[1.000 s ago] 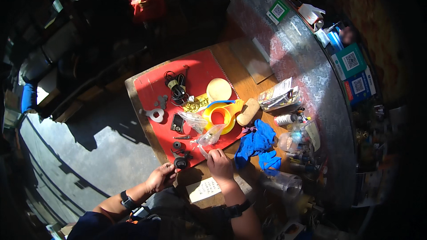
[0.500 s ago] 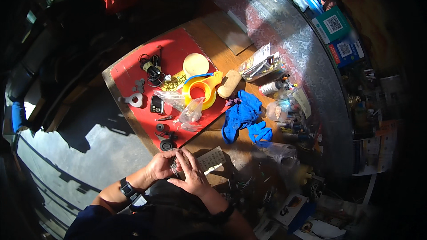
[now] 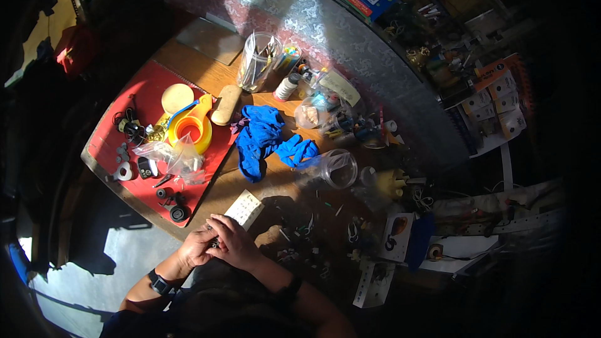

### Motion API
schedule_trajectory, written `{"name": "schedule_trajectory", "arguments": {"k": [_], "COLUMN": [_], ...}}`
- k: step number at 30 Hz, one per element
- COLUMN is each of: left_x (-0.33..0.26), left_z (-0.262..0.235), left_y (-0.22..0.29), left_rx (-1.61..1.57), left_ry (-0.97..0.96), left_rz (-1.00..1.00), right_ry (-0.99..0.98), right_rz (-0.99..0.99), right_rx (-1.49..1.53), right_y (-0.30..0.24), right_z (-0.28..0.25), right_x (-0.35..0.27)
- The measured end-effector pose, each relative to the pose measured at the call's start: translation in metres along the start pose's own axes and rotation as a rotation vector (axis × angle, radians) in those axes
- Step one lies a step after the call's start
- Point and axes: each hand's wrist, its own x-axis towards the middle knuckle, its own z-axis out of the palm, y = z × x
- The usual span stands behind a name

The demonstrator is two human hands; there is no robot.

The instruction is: The person sorts small electronic components and hardware on a cluttered workbench. They pick up individual items, place them into a clear plastic bag, and occasionally move other items on the table to access more parts.

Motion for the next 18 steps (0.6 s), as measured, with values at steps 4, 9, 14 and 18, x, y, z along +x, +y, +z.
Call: {"name": "schedule_trajectory", "arguments": {"k": [4,9,14,18], "left_x": [0.004,0.013,0.011,-0.009], "left_z": [0.004,0.009,-0.004,-0.048], "left_y": [-0.012,-0.029,-0.012,0.030], "left_rx": [0.097,0.115,0.325,0.685], "left_ry": [0.002,0.182,0.235,0.504], "left_rz": [-0.007,-0.085,0.047,0.345], "right_ry": [0.051,0.039,0.102,0.299], "right_rz": [-0.083,-0.022,0.098,0.523], "right_rx": [-0.003,0.014,0.082,0.359], "right_y": [0.009,0.016,0.040,0.075], "right_z": [-0.008,-0.013,-0.024,-0.043], "right_x": [-0.013,-0.029,-0.062,-0.133]}}
